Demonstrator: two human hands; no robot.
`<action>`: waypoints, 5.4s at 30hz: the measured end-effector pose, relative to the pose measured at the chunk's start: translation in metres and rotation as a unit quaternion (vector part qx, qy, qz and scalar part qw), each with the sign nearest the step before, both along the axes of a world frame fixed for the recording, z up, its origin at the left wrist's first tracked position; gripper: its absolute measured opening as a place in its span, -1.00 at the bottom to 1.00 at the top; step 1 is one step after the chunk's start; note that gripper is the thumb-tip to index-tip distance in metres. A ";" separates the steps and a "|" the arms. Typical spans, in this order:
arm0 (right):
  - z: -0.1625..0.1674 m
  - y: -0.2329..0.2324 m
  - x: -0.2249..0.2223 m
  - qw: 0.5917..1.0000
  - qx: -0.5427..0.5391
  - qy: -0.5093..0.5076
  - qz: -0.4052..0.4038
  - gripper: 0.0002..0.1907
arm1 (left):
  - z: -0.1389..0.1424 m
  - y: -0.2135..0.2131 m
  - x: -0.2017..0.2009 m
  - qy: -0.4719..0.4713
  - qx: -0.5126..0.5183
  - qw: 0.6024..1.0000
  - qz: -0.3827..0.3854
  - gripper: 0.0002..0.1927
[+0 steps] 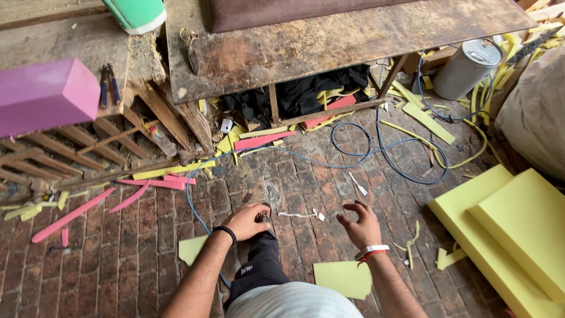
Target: The person wraps beige fabric around a yellow foam-covered wooden frame and secures it with a pneumatic staple gun. They repeatedly pull, fold, and staple the fabric along the edges to create a tight finish.
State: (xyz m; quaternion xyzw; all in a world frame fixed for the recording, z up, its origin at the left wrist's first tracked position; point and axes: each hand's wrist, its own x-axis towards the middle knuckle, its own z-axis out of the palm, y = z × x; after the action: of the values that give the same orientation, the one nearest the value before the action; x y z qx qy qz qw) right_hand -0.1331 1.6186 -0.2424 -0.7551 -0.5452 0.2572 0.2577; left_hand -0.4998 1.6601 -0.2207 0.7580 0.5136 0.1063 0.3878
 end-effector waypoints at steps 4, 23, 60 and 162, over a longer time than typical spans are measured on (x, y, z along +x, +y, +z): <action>-0.007 0.091 -0.026 0.999 0.001 -0.041 0.015 -0.52 | -0.016 0.115 -0.031 0.006 -0.038 0.999 0.034 -0.47; 0.015 0.241 -0.084 0.981 -0.037 0.045 -0.185 -0.55 | 0.001 0.410 0.047 0.019 -0.018 0.973 -0.230 -0.47; -0.020 0.460 -0.167 0.913 -0.149 0.333 -0.181 -0.59 | -0.110 0.698 -0.242 0.270 0.003 0.863 0.428 -0.01; -0.431 -0.734 0.120 0.744 0.304 -0.213 -0.556 -0.20 | -0.567 -0.506 0.549 -0.397 0.060 0.689 -0.603 -0.74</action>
State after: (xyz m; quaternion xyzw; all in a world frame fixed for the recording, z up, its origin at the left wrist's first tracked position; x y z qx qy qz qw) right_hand -0.0130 0.8851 -0.6731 -0.8413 -0.1182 -0.2783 0.4481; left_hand 0.0490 1.1536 -0.7875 0.8133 -0.2635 0.1711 0.4897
